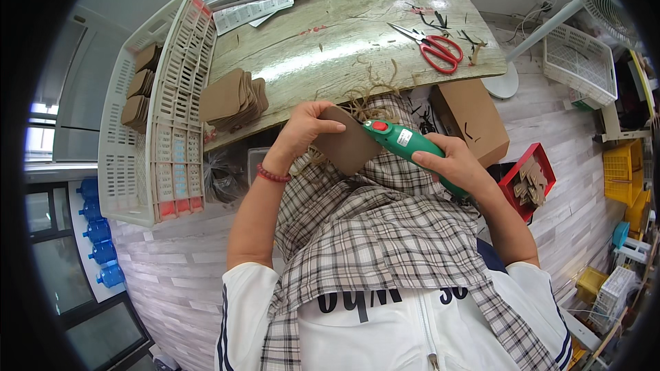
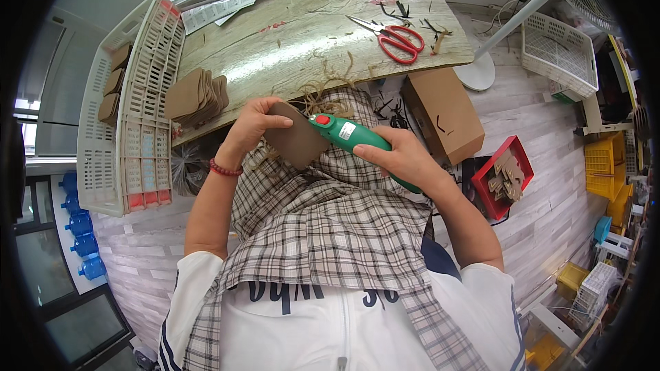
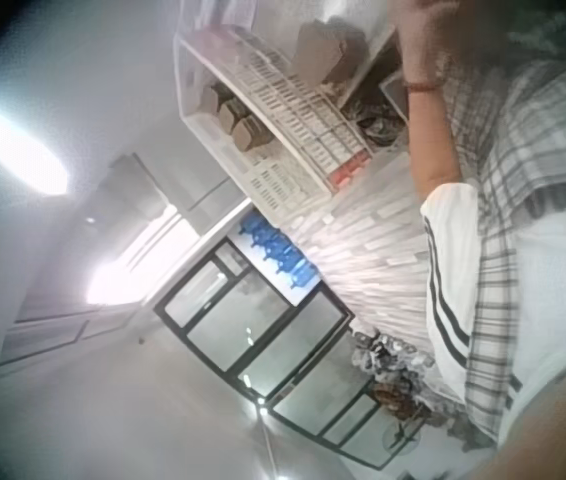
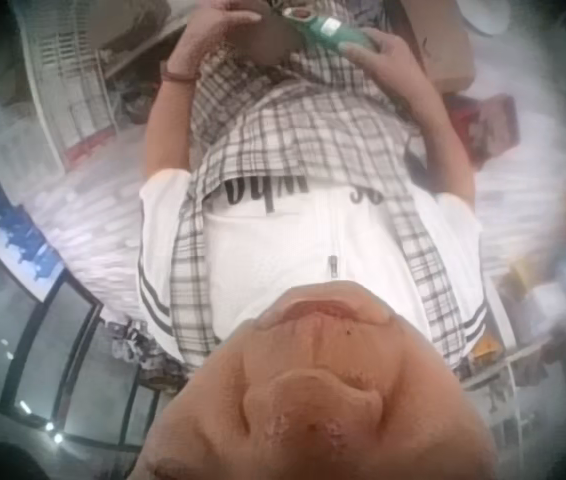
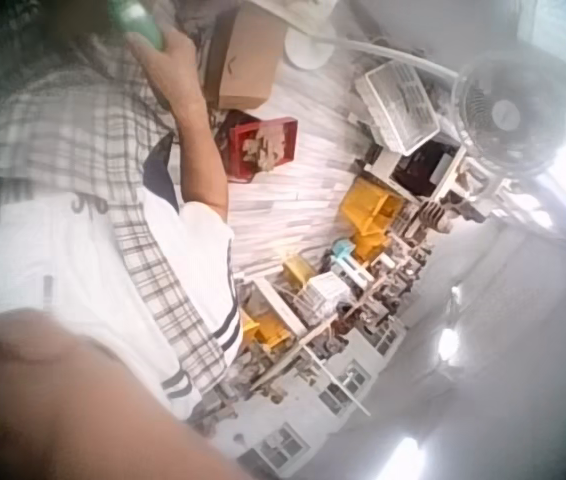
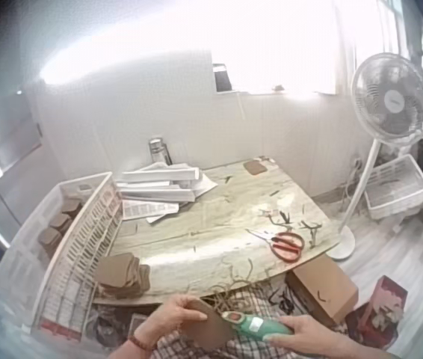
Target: The person uses a green rotary tool to trim the edges of small brown cardboard pieces. They pick up each piece from a white basket, smooth the edges with the tool, and place the finished pieces back into the basket.
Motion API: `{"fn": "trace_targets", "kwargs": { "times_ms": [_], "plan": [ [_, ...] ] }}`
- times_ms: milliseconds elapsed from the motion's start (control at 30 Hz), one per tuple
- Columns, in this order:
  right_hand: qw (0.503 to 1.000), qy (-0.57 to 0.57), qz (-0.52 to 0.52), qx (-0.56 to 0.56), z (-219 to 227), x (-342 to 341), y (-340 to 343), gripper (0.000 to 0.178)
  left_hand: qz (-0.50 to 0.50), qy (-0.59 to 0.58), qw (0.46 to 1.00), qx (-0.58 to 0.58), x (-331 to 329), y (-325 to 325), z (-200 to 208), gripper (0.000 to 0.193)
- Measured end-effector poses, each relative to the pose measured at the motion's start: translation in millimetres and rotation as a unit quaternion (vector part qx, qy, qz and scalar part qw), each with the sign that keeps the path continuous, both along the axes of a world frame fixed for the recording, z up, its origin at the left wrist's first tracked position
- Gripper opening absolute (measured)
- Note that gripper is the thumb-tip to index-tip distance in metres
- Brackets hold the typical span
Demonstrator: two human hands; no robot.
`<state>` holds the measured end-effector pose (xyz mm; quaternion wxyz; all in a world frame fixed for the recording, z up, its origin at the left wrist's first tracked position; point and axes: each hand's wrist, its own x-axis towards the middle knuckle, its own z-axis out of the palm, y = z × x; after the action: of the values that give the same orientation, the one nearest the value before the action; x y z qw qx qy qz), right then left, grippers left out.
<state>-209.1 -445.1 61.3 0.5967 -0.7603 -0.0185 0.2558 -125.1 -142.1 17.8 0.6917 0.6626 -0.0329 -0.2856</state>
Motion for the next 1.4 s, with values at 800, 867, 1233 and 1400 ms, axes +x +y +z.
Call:
{"fn": "trace_targets", "kwargs": {
  "times_ms": [800, 867, 1233, 1400],
  "plan": [
    [0.901, -0.327, -0.029, -0.282, -15, 116, 60, 0.059, 0.37, -0.128, 0.916, -0.086, -3, 166, 83, 0.023],
    [0.888, -0.327, -0.005, -0.324, -19, 138, 77, 0.066, 0.394, -0.15, 0.905, -0.053, 29, 202, 55, 0.02],
    [0.728, -0.503, 0.031, -0.465, -60, 185, 102, 0.08, 0.388, -0.224, 0.811, 0.376, 40, 208, 10, 0.061],
    [0.839, -0.436, 0.013, -0.325, -35, 166, 157, 0.092, 0.36, 0.008, 0.929, 0.09, 27, 206, 30, 0.071]
  ]
}}
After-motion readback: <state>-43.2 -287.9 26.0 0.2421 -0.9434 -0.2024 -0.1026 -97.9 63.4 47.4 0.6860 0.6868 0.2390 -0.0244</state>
